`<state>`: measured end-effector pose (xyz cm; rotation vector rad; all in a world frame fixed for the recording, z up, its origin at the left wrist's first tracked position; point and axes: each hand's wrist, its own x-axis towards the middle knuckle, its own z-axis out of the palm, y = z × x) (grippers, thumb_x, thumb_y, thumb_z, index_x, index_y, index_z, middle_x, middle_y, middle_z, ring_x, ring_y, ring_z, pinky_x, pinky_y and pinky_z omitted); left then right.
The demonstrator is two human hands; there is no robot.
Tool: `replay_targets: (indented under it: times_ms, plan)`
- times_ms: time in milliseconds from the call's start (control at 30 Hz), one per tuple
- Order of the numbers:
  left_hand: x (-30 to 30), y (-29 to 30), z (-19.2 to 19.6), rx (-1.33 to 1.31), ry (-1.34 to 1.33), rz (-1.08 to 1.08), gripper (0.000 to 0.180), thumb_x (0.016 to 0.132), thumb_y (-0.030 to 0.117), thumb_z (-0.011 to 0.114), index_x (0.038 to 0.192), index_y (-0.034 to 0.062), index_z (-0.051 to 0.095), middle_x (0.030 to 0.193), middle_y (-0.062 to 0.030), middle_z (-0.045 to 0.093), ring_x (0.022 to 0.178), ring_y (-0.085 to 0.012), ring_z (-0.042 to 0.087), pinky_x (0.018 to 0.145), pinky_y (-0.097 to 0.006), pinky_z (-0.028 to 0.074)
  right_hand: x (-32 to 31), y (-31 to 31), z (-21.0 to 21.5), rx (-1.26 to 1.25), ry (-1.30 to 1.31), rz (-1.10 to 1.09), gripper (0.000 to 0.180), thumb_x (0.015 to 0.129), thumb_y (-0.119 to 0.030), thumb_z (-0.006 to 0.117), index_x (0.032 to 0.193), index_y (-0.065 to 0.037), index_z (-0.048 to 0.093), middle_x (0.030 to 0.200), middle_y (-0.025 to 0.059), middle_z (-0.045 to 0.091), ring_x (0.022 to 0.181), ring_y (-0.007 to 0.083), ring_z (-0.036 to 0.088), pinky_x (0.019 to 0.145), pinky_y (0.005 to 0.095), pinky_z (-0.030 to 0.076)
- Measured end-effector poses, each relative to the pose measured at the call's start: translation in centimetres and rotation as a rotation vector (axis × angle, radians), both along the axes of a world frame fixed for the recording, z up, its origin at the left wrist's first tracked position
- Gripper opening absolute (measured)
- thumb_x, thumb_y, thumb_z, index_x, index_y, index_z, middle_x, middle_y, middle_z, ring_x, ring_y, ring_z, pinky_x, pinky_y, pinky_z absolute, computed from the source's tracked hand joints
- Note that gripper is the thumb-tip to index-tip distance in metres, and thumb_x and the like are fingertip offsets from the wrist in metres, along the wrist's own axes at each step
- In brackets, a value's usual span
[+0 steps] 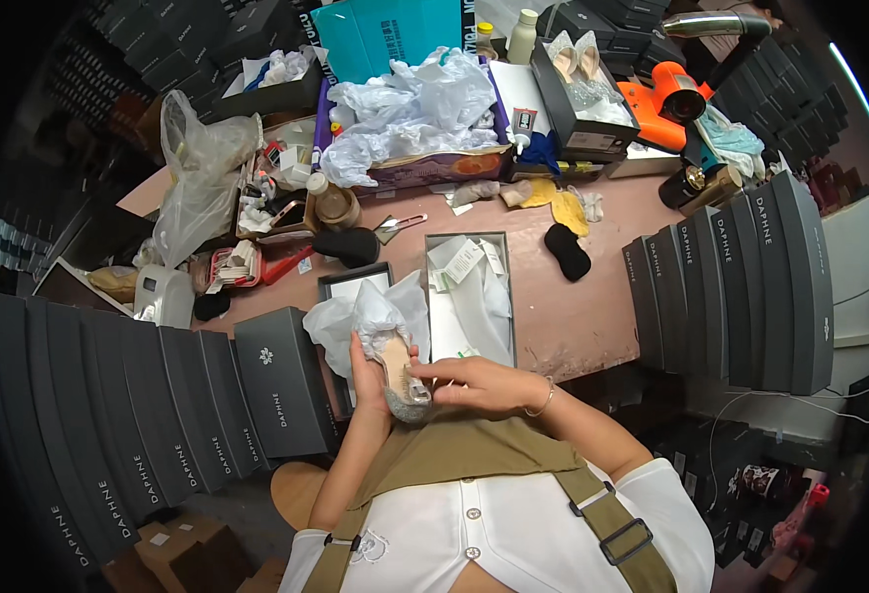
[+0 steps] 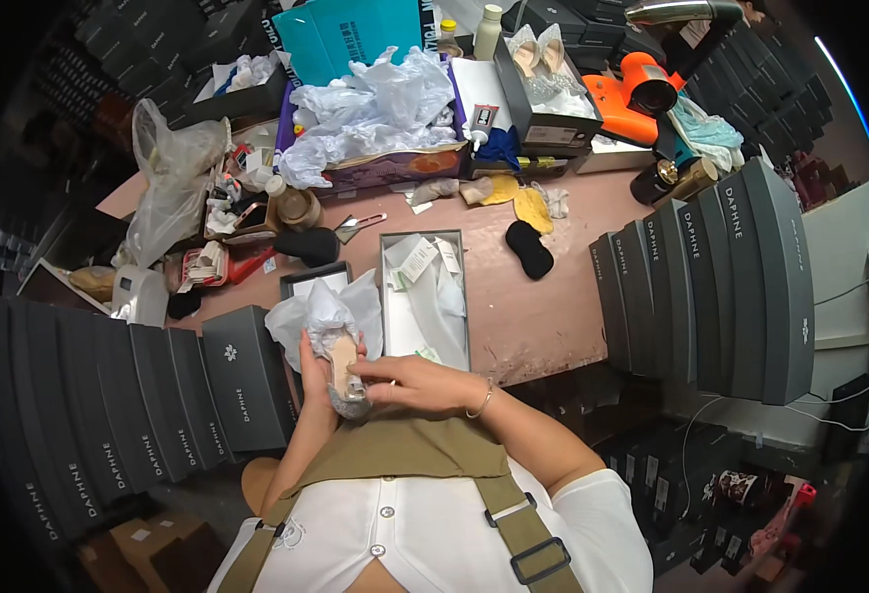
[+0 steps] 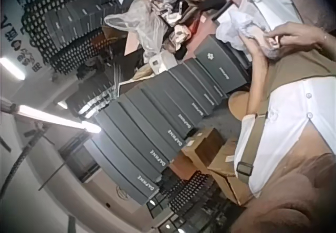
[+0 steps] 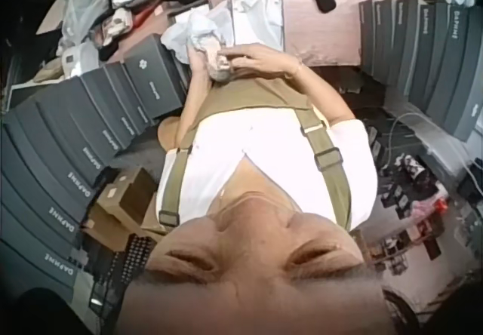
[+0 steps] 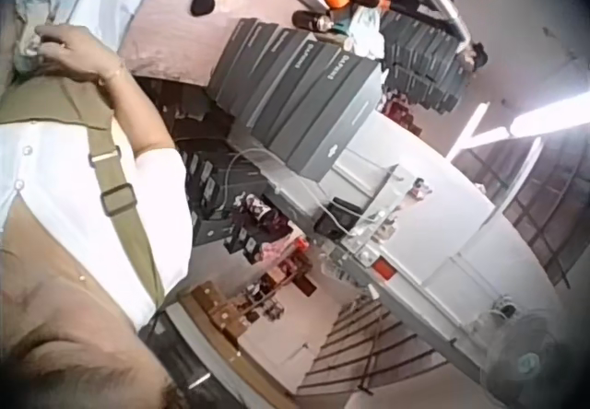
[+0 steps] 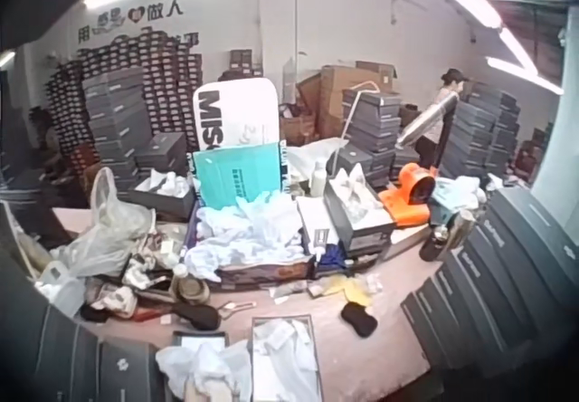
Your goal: Packing shoes into boxes and delivering drinks to coworkers.
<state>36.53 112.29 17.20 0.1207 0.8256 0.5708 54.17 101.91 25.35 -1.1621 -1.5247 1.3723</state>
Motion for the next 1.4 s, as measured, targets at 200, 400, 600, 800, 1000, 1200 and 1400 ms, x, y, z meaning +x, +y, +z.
replay_targets:
  times_ms: [200, 400, 600, 800, 1000, 1200, 1400]
  plan:
    - [0.8, -0.8, -0.5, 0.063, -0.258, -0.23, 0.081, 0.087, 0.073, 0.03, 0.117, 0.0012, 0.053, 0.099, -0.0182, 0.062, 0.078, -0.027, 0.062, 0.072, -0.036, 0.052, 1.1, 0.7, -2.0, 0.292, -0.463, -0.277, 0.025, 0.089, -0.017, 0.057, 0.111, -0.006, 0.062, 0.089, 0.0084, 0.062, 0.074, 0.0248, 0.063, 0.068, 0.0346, 0.05]
    - [3.9, -4.0, 1.4, 0.0, 0.015, -0.055, 0.079, 0.088, 0.071, 0.034, 0.135, 0.0073, 0.039, 0.134, -0.0141, 0.048, 0.123, -0.0293, 0.048, 0.103, -0.046, 0.038, -1.2, 4.3, -8.0, 0.527, -1.085, -0.123, 0.015, 0.082, -0.022, 0.054, 0.094, -0.015, 0.06, 0.077, 0.0024, 0.058, 0.06, 0.0213, 0.063, 0.052, 0.0358, 0.048]
    - [3.5, -4.4, 1.1, 0.007, -0.031, -0.054, 0.078, 0.089, 0.069, 0.033, 0.135, 0.0066, 0.038, 0.136, -0.0133, 0.045, 0.126, -0.0295, 0.045, 0.105, -0.046, 0.037, -0.6, 5.1, -9.5, 0.424, -0.852, -0.086, 0.017, 0.081, -0.015, 0.057, 0.097, -0.01, 0.061, 0.085, 0.0086, 0.061, 0.067, 0.0261, 0.064, 0.059, 0.037, 0.052]
    - [3.3, -4.3, -1.2, 0.045, -0.039, -0.157, 0.072, 0.09, 0.069, 0.03, 0.122, 0.0074, 0.052, 0.105, -0.0104, 0.063, 0.082, -0.0237, 0.061, 0.073, -0.04, 0.053, 4.1, 2.3, -2.2, -0.363, 0.379, -0.19, 0.023, 0.094, -0.015, 0.054, 0.114, -0.003, 0.05, 0.112, 0.0091, 0.059, 0.099, 0.0204, 0.062, 0.083, 0.035, 0.053]
    - [4.4, -3.8, -0.5, 0.024, -0.264, -0.276, 0.071, 0.092, 0.064, 0.024, 0.116, 0.0029, 0.051, 0.099, -0.0158, 0.061, 0.074, -0.0285, 0.061, 0.061, -0.039, 0.054, 3.2, 5.5, 0.1, 0.34, -0.097, -0.466, 0.033, 0.088, -0.012, 0.061, 0.119, -0.008, 0.053, 0.123, 0.0136, 0.054, 0.109, 0.028, 0.058, 0.09, 0.0378, 0.048]
    - [2.7, -3.1, -2.3, -0.315, -0.368, -0.287, 0.082, 0.087, 0.069, 0.028, 0.116, -0.005, 0.049, 0.088, -0.0256, 0.061, 0.069, -0.0325, 0.065, 0.062, -0.04, 0.057, 2.4, 4.0, -5.4, 0.623, -0.758, -0.277, 0.019, 0.082, -0.007, 0.063, 0.1, -0.006, 0.061, 0.104, 0.0071, 0.062, 0.095, 0.0226, 0.06, 0.077, 0.0312, 0.05]
    - [0.9, -3.0, -1.7, -0.497, -0.684, -0.274, 0.113, 0.072, 0.085, 0.035, 0.139, -0.0048, 0.025, 0.112, -0.027, 0.053, 0.079, -0.0347, 0.064, 0.062, -0.038, 0.057, 3.1, 5.4, -6.6, -0.252, 0.717, -0.952, 0.017, 0.091, -0.004, 0.057, 0.107, -0.004, 0.055, 0.094, -0.0007, 0.058, 0.079, 0.0078, 0.054, 0.067, 0.0225, 0.046]
